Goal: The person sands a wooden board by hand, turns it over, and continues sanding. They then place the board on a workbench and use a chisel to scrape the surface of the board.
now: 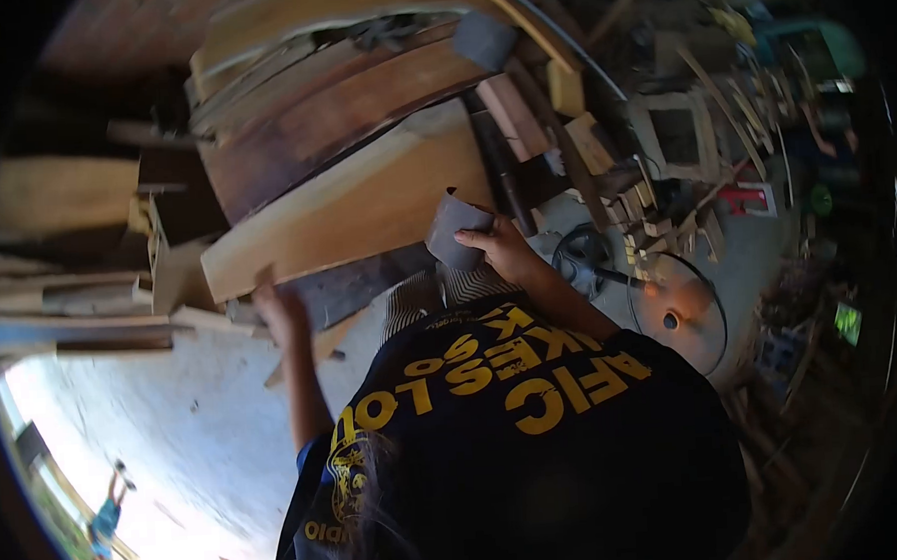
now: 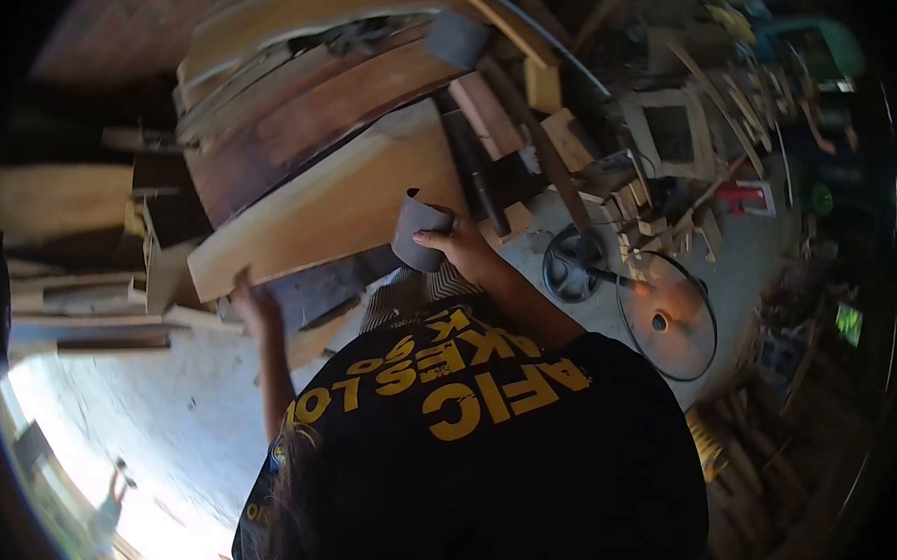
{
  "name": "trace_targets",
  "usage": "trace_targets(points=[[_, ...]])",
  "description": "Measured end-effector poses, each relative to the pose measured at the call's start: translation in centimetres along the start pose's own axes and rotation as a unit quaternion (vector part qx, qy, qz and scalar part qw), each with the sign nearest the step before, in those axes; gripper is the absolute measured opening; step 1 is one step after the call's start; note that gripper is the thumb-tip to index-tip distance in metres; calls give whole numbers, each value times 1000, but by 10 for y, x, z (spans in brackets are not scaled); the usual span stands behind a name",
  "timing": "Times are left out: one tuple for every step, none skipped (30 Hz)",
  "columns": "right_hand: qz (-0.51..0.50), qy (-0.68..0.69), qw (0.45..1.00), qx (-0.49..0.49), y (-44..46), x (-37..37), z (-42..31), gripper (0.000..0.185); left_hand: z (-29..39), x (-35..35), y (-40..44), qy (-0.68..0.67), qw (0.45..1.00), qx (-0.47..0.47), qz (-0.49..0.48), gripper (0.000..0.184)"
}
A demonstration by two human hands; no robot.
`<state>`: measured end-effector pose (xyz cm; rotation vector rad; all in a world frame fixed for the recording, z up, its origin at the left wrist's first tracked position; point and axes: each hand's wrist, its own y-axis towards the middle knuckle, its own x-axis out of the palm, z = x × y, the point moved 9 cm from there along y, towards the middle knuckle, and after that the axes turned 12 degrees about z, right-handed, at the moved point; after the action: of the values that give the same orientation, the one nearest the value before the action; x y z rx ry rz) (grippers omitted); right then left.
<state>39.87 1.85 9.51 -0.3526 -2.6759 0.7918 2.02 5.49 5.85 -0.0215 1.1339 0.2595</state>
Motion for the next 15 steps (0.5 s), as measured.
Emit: trace_targets(points=[[16, -33, 999, -28, -3, -14, -10, 41, -50, -4, 15, 61, 996, -51, 46, 54], [39, -24, 998, -49, -4, -32, -13, 41, -84, -5, 20, 155, 981, 58, 98, 61], [66, -17, 996, -63, -7, -54, -9, 42, -122, -9, 27, 243, 969, 31, 40, 75], [91, -10, 993, -76, -12, -73, -5, 42, -186, 18, 33, 373, 925, 45, -62, 87], [140, -19, 988, -70, -19, -92, 2, 44, -162, -4, 38, 347, 936, 32, -49, 92], [162, -13, 983, -83, -27, -108, 6, 44, -132, -32, 41, 320, 946, 16, -39, 96], [181, -47, 977, -98, -34, -120, 12, 38, -124, -29, 44, 318, 945, 37, -66, 98], [197, -81, 971, -109, -43, -128, 16, 32, -124, -25, 43, 319, 942, 55, -94, 100], [224, -117, 959, -128, -55, -134, 13, 35, -133, -19, 43, 276, 951, 120, -66, 100], [237, -120, 960, -92, -64, -139, 21, 39, -138, -11, 47, 234, 955, 181, -38, 100], [267, -118, 954, -75, -70, -147, 33, 41, -131, -10, 48, 171, 969, 170, -48, 93], [295, -116, 947, -56, -74, -156, 46, 43, -141, -5, 52, 143, 979, 136, -52, 88], [298, -113, 946, -59, -80, -158, 51, 43, -152, 2, 55, 104, 987, 108, -62, 84], [308, -112, 942, -73, -86, -161, 53, 47, -164, 9, 57, 64, 992, 78, -71, 81], [318, -111, 938, -87, -92, -163, 52, 51, -168, 13, 59, 62, 992, 82, -71, 81]])
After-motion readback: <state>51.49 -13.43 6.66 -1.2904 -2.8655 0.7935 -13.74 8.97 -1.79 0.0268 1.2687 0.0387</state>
